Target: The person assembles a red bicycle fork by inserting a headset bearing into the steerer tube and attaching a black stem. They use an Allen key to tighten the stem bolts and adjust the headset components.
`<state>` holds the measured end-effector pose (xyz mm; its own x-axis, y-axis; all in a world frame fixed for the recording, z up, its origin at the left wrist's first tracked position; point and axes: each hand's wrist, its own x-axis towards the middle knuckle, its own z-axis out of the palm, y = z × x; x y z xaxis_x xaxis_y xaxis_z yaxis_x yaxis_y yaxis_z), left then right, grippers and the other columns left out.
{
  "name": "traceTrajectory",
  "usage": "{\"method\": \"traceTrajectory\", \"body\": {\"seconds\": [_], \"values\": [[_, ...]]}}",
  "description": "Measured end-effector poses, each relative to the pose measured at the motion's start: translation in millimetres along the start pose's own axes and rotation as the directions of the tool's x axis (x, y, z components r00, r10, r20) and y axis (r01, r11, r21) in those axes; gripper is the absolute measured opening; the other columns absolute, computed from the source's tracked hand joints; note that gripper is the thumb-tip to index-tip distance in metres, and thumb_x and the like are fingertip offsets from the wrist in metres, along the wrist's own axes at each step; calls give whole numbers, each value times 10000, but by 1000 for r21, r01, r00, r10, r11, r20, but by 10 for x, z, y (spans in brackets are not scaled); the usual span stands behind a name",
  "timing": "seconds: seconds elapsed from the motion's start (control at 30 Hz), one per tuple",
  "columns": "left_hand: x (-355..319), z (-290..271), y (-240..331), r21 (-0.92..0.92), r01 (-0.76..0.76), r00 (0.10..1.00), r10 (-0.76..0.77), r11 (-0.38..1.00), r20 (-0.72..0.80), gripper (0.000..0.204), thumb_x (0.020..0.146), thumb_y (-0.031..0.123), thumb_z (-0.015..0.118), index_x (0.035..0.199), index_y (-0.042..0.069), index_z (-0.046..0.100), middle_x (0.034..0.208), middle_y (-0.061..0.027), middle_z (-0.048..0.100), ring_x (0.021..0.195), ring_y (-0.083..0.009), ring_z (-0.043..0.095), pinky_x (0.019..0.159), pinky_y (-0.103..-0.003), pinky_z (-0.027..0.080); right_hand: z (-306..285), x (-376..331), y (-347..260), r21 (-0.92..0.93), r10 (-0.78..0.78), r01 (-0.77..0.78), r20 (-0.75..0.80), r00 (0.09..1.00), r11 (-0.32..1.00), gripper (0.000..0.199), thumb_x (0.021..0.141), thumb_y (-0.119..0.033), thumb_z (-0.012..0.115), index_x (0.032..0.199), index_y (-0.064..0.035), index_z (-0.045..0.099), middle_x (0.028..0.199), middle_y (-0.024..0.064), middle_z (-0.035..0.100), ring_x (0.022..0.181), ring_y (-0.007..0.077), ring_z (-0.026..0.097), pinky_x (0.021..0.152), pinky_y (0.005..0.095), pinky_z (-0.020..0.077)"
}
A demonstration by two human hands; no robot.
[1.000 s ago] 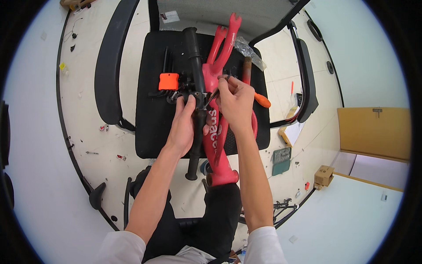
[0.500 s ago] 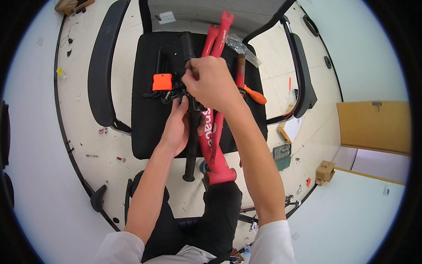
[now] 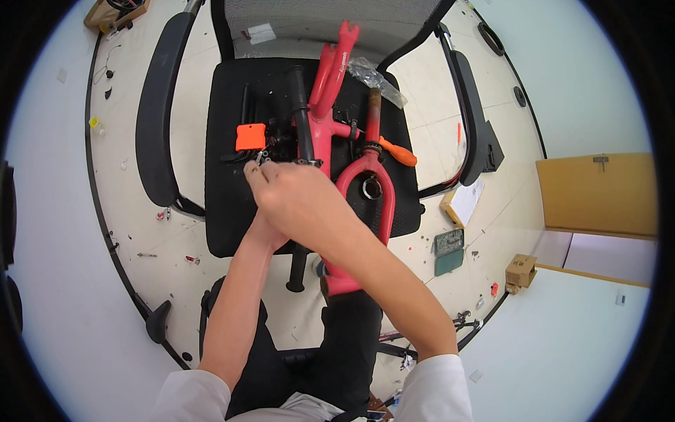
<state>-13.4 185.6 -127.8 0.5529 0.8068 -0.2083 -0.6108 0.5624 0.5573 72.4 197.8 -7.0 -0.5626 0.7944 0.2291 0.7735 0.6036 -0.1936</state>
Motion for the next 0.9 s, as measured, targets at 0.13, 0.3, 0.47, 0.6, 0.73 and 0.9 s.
{"method": "traceTrajectory", "body": {"seconds": [0.13, 0.3, 0.47, 0.6, 0.73, 0.9], "values": [[-41, -99, -139, 290, -285, 958, 282, 913, 56, 370, 1065, 334, 482, 1312, 59, 509, 1269, -91, 551, 1134, -173, 566, 985, -351, 473, 39, -202, -160, 158, 108, -99, -52, 993, 982, 278, 820, -125, 753, 1032, 35, 672, 827, 111, 639, 748, 275, 663, 635, 360, 547], [-63, 148, 113, -21, 16, 986, -19, 1000, -163, 264, 1055, 321, 523, 1137, 70, 508, 1070, -82, 582, 903, -154, 596, 798, -335, 540, 173, -408, -218, 235, 142, -94, -196, 970, 968, 259, 774, -149, 799, 941, 18, 692, 860, 100, 647, 730, 270, 642, 648, 356, 539], [-5, 262, 167, -21, 55, 964, -59, 998, -260, 294, 1048, 389, 521, 1088, 107, 444, 870, -58, 593, 722, -159, 596, 666, -291, 540, 241, -541, -296, 369, 261, -159, -247, 933, 916, 280, 682, -89, 776, 928, 16, 693, 886, 98, 650, 710, 257, 623, 673, 358, 540], [89, 209, 157, -86, 179, 942, -196, 980, -272, 328, 1047, 433, 503, 1129, 129, 412, 851, -75, 595, 706, -170, 600, 596, -298, 526, 314, -690, -354, 438, 331, -188, -278, 902, 879, 301, 643, -58, 739, 925, 26, 673, 931, 96, 642, 753, 252, 627, 724, 356, 550], [73, 241, 147, -110, 150, 954, -173, 983, -244, 329, 1050, 437, 488, 1138, 130, 410, 842, -94, 596, 686, -180, 599, 549, -313, 515, 403, -869, -339, 441, 346, -181, -331, 878, 879, 372, 637, -32, 713, 1002, 32, 679, 1066, 125, 667, 820, 252, 650, 847, 363, 554], [121, 219, 79, -84, -6, 927, -26, 996, -374, 312, 1068, 431, 431, 1104, 122, 455, 767, -95, 567, 588, -183, 549, 549, -290, 472, 354, -1018, -366, 489, 502, -317, -313, 806, 813, 419, 662, -2, 727, 1080, 24, 710, 1182, 151, 698, 946, 277, 711, 903, 359, 554]]}}
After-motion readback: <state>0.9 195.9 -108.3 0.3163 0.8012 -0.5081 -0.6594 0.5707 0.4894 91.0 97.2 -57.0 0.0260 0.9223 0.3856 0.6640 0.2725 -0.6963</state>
